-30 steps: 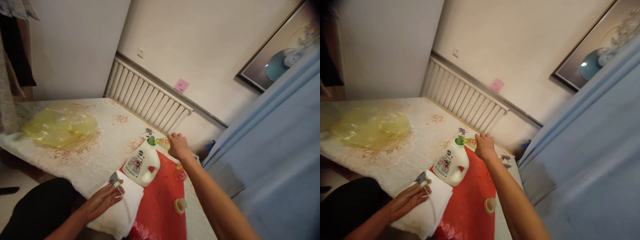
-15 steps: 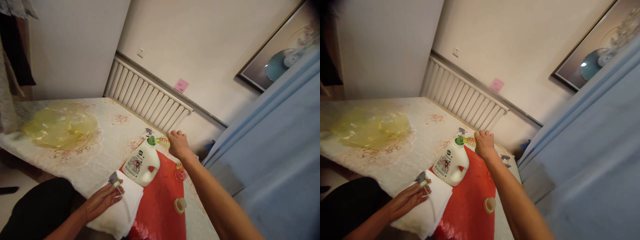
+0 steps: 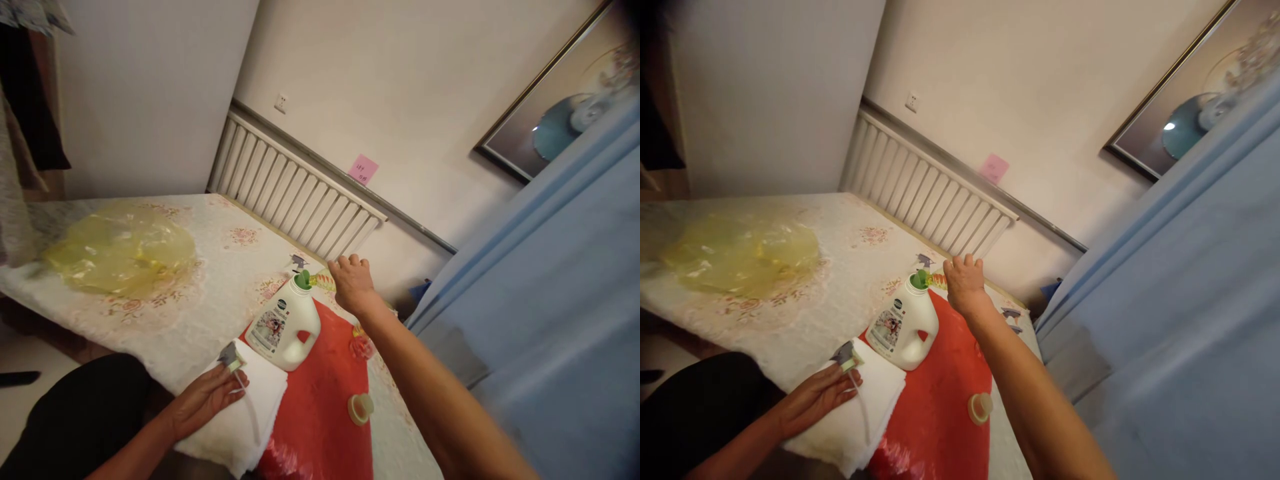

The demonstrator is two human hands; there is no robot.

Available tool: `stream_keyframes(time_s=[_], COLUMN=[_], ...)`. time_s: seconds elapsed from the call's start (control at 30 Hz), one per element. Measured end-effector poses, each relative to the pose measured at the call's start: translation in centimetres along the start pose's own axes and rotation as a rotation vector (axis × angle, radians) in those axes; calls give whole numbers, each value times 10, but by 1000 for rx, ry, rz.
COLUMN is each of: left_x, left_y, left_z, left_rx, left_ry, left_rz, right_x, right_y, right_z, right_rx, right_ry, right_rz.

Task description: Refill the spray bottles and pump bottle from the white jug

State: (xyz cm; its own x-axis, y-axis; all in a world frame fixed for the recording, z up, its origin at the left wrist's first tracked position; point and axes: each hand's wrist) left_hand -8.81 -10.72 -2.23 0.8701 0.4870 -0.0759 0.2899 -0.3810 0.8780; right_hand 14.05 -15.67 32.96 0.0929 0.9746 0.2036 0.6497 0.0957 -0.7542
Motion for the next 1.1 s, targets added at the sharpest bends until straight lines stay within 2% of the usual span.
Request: stream_keyframes(time_s=[0.47, 0.67, 0.77, 0.9, 1.0, 1.1], left_x=[1, 2, 2, 2, 2, 0], left_y=[-1, 4, 16, 45, 70, 97], left_z=[1, -1, -5, -16, -25, -36], left_rx=[-43, -12, 20, 87, 134, 184], left_ry=[-7, -18, -5, 32, 68, 156], left_rz=[-13, -80, -124, -117, -115, -147], right_x=[6, 5, 2, -7, -22, -50], right_y=[-5, -5, 0, 16, 32, 53], right_z=[10, 14, 14, 10, 8, 10], right_rx=[-40, -79, -49, 81, 257, 493], right_ry=[-66, -83, -60, 37, 140, 227], right_rz=[-17, -67, -91, -61, -2, -25])
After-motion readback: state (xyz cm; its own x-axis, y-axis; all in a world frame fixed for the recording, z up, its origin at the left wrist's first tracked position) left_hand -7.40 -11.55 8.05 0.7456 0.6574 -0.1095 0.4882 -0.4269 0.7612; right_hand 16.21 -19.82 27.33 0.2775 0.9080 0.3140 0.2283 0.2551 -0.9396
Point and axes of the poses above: each hand's wrist, its own x-axis towards the middle knuckle, its own y-axis out of the palm, z = x × y, and after that the axes turned 1 degree about -y, right-handed
